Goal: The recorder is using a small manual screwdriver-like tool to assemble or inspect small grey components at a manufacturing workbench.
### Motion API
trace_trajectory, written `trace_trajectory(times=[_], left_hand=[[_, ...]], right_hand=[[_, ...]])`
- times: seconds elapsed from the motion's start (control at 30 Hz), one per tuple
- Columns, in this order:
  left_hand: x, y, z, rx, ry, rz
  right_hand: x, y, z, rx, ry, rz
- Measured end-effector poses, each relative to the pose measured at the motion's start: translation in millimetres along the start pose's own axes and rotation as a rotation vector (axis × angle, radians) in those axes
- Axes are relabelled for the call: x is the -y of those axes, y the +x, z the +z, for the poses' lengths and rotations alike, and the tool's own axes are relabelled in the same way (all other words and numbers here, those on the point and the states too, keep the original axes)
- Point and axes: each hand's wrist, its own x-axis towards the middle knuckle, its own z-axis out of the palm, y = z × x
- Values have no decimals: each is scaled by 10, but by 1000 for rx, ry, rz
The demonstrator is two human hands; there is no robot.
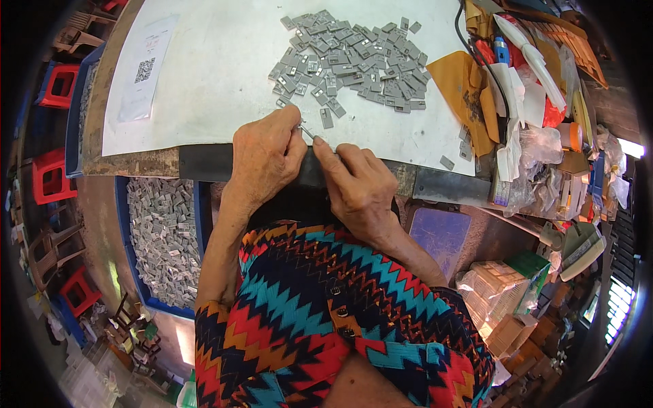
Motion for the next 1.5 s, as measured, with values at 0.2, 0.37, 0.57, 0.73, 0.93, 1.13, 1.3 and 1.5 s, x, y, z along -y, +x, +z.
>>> trace_trajectory(times=[0.2, 0.37, 0.57, 0.73, 0.93, 1.13, 1.3, 1.5], left_hand=[[7, 2, 18, 3, 23, 44], [-14, -58, 26, -42, -86, 20], [34, -94, 7, -64, -61, 5], [27, 0, -82, -52, -202, -161], [217, -81, -213, -160, -845, -499], [742, -770, -904, -563, -661, -692], [1104, -1817, -1548, -317, 440, -849], [868, -1384, -1146, -430, 122, -538]], right_hand=[[4, -11, 31, -11, -134, -68], [3, 2, 21, -31, -4, -8], [49, 73, -11, 61, 331, 214], [54, 188, -6, 21, 387, 175], [-42, 141, -68, 69, 403, 146], [-206, -62, -154, 59, 434, 239], [-268, 4, -237, 25, 396, 288], [-241, 54, -150, -9, 397, 256]])
